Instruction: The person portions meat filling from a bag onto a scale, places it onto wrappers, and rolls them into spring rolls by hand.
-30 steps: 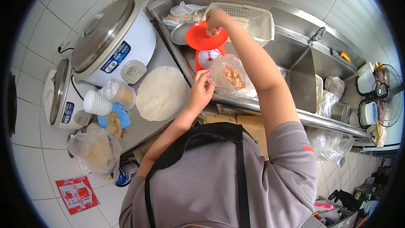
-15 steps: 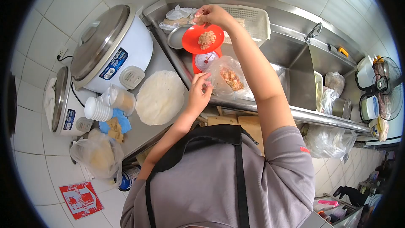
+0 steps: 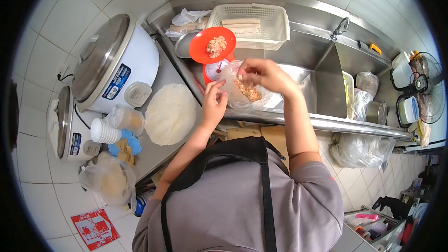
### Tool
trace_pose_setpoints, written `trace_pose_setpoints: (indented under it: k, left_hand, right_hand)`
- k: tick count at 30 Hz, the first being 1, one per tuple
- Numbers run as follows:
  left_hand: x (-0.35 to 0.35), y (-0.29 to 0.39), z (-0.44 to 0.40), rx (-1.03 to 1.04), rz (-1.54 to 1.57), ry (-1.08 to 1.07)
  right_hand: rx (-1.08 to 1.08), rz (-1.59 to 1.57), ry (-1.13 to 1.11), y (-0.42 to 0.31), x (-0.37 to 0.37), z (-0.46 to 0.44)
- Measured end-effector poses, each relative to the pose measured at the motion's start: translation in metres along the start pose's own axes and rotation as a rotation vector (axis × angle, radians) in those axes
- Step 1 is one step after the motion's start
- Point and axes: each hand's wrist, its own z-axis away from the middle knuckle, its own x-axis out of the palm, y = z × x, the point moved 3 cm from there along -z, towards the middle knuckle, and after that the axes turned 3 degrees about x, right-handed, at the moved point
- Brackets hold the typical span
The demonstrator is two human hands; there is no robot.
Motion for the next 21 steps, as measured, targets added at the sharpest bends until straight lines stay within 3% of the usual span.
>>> trace_pose_setpoints:
  k: [2,7,10,21]
  left_hand:
    - [0.002,0.002,-0.003,-0.002,0.003,0.009]
    - [0.005,0.003,-0.007,-0.011,0.044,0.012]
    - [0.006,0.002,-0.008,-0.009,0.032,0.019]
    - [-0.006,0.005,-0.002,0.007,-0.006,0.063]
  right_hand:
    - [0.049,0.362,0.056,0.011,0.006,0.005]
    - [0.020,0.727,0.136,0.063,0.018,-0.009]
    - [-0.086,0.813,0.216,0.072,0.024,-0.015]
    - [0.026,0.676,0.053,0.113,0.014,-0.060]
